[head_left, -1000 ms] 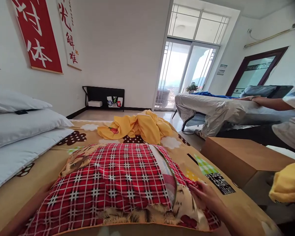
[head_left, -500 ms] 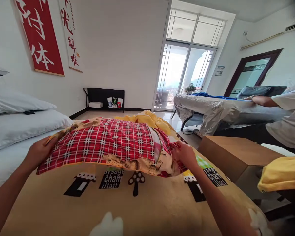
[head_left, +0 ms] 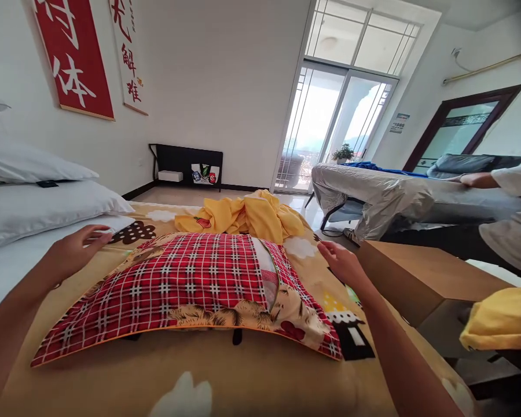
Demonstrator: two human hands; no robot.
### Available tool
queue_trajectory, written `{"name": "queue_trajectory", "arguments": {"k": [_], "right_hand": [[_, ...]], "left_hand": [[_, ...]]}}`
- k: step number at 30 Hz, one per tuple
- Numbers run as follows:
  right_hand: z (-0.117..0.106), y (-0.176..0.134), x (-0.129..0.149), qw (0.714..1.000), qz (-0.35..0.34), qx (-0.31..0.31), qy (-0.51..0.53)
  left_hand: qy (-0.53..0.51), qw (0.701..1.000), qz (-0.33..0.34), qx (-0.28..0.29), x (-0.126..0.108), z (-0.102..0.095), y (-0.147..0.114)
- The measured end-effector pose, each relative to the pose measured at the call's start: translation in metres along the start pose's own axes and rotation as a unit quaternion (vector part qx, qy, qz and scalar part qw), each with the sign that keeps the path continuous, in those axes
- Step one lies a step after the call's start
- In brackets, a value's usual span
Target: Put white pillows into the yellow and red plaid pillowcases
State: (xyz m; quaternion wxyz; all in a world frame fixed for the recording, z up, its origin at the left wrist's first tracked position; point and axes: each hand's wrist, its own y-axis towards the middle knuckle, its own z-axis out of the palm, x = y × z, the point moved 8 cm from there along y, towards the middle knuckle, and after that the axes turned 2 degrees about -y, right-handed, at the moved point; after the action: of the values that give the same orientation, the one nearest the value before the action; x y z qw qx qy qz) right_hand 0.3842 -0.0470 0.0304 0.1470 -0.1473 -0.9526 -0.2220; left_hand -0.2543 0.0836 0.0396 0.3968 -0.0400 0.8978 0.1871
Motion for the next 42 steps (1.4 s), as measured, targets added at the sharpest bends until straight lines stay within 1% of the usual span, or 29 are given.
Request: {"name": "queue_trajectory", "arguments": {"k": [1, 3, 5, 6, 7, 8, 9, 10, 11, 12, 13, 14, 16, 17, 19, 21, 22, 24, 26, 28, 30, 32, 34, 35, 37, 38, 39, 40, 42], "right_hand": [[-0.019, 0.008, 0.021, 0.996, -0.03, -0.067, 0.047], [-0.046, 0.017, 0.061, 0.974, -0.083, -0.174, 0.119], [-0.05, 0.022, 0.096, 0.96, -0.107, -0.215, 0.146], [-0.042, 0.022, 0.111, 0.96, -0.107, -0.215, 0.145], [-0.025, 0.022, 0.125, 0.965, -0.107, -0.198, 0.134], [-0.001, 0.02, 0.139, 0.975, -0.112, -0.156, 0.114], [0.03, 0.015, 0.15, 0.984, -0.115, -0.108, 0.088], [0.07, 0.007, 0.161, 0.989, -0.134, -0.024, 0.055], [0.112, -0.004, 0.168, 0.986, -0.15, 0.069, 0.025], [0.146, -0.017, 0.169, 0.982, -0.149, 0.112, 0.003], [0.169, -0.027, 0.167, 0.983, -0.145, 0.115, -0.012], [0.187, -0.037, 0.164, 0.983, -0.143, 0.113, -0.019], [0.201, -0.049, 0.156, 0.985, -0.145, 0.092, -0.021], [0.2, -0.052, 0.153, 0.985, -0.149, 0.088, -0.02], [0.187, -0.049, 0.153, 0.982, -0.162, 0.1, -0.018], [0.166, -0.038, 0.158, 0.971, -0.189, 0.145, -0.02], [0.158, -0.031, 0.162, 0.959, -0.211, 0.186, -0.021], [0.145, -0.019, 0.165, 0.926, -0.254, 0.278, 0.001], [0.137, -0.01, 0.161, 0.889, -0.284, 0.346, 0.097], [0.133, 0.0, 0.149, 0.86, -0.277, 0.347, 0.252], [0.136, 0.011, 0.128, 0.843, -0.24, 0.306, 0.372], [0.139, 0.018, 0.108, 0.84, -0.202, 0.269, 0.426], [0.129, 0.017, 0.1, 0.842, -0.177, 0.242, 0.449], [0.119, 0.015, 0.1, 0.848, -0.174, 0.226, 0.446], [0.095, 0.002, 0.108, 0.881, -0.19, 0.208, 0.379], [0.085, -0.01, 0.117, 0.897, -0.219, 0.221, 0.313], [0.08, -0.026, 0.129, 0.902, -0.259, 0.251, 0.236], [0.078, -0.045, 0.141, 0.892, -0.305, 0.293, 0.159], [0.081, -0.082, 0.158, 0.849, -0.382, 0.365, 0.027]], "left_hand": [[-0.008, 0.997, 0.072, 0.021, -0.044, 0.009, -0.004], [-0.021, 0.985, 0.166, 0.042, -0.126, 0.025, -0.011], [-0.057, 0.967, 0.247, 0.008, -0.204, 0.033, -0.01], [-0.076, 0.954, 0.29, -0.001, -0.239, 0.04, -0.007], [-0.095, 0.941, 0.325, -0.003, -0.268, 0.051, -0.002], [-0.108, 0.932, 0.347, 0.004, -0.29, 0.067, 0.002], [-0.112, 0.928, 0.354, 0.015, -0.304, 0.088, 0.006], [-0.102, 0.932, 0.346, 0.035, -0.31, 0.115, 0.007], [-0.083, 0.94, 0.325, 0.06, -0.307, 0.148, 0.004], [-0.052, 0.947, 0.301, 0.094, -0.296, 0.184, -0.003], [-0.008, 0.948, 0.28, 0.15, -0.28, 0.226, -0.015], [0.005, 0.943, 0.276, 0.189, -0.262, 0.261, -0.031], [0.014, 0.935, 0.267, 0.233, -0.225, 0.318, -0.059], [0.015, 0.934, 0.262, 0.244, -0.209, 0.338, -0.067], [0.009, 0.929, 0.262, 0.261, -0.188, 0.362, -0.073], [-0.002, 0.924, 0.268, 0.273, -0.18, 0.367, -0.068], [-0.009, 0.923, 0.273, 0.273, -0.179, 0.365, -0.065], [-0.02, 0.925, 0.281, 0.256, -0.18, 0.353, -0.061], [-0.026, 0.928, 0.29, 0.231, -0.182, 0.338, -0.064], [-0.029, 0.92, 0.318, 0.227, -0.188, 0.326, -0.075], [-0.019, 0.897, 0.367, 0.246, -0.198, 0.32, -0.092], [0.01, 0.873, 0.414, 0.257, -0.207, 0.315, -0.107], [0.046, 0.863, 0.436, 0.251, -0.213, 0.308, -0.115], [0.06, 0.861, 0.439, 0.249, -0.215, 0.305, -0.117], [0.079, 0.859, 0.439, 0.252, -0.217, 0.301, -0.12], [0.084, 0.858, 0.439, 0.255, -0.218, 0.3, -0.121], [0.087, 0.857, 0.439, 0.257, -0.218, 0.299, -0.121], [0.089, 0.856, 0.439, 0.259, -0.218, 0.299, -0.122], [0.088, 0.856, 0.436, 0.266, -0.217, 0.3, -0.121]]}}
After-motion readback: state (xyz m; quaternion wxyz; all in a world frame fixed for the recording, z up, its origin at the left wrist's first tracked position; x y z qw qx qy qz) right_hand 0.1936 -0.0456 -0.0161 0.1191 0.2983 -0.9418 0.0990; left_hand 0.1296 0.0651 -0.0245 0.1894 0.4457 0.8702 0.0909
